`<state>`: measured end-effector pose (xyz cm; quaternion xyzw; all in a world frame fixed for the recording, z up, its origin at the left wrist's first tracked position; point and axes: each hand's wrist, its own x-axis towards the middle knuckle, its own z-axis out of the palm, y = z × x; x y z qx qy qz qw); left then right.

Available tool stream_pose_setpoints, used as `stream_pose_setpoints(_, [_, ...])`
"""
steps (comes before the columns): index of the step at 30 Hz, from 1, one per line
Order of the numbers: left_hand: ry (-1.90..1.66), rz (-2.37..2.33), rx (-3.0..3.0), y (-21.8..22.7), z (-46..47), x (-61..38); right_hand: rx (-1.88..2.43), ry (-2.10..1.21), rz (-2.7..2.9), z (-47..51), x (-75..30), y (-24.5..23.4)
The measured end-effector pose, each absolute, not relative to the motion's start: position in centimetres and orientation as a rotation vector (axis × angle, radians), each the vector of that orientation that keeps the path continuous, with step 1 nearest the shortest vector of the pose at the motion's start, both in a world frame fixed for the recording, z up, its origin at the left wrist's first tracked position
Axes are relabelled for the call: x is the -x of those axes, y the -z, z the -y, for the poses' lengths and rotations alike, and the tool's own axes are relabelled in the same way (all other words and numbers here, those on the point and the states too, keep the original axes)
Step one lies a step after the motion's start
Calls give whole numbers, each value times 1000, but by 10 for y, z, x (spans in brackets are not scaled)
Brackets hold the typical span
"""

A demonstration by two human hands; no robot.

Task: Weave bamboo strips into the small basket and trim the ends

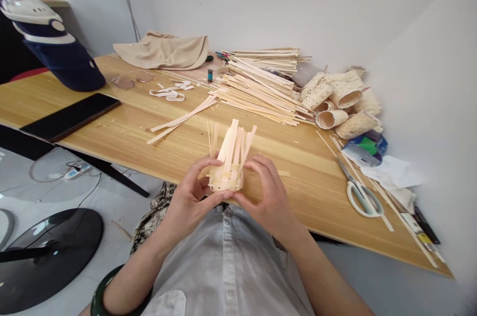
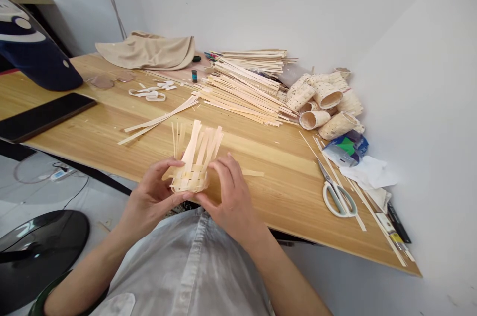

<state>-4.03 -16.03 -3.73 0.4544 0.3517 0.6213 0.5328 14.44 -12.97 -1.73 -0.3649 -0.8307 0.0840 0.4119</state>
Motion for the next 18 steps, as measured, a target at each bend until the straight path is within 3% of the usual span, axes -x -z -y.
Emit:
stream_pose_setpoints(9, [-1496, -761, -1059, 55, 158, 38, 820, -156, 2189, 125, -147, 19])
stream_pose_setpoints(18, [-1408, -976, -717, 32, 157, 27, 684, 209, 2220, 120, -129, 9])
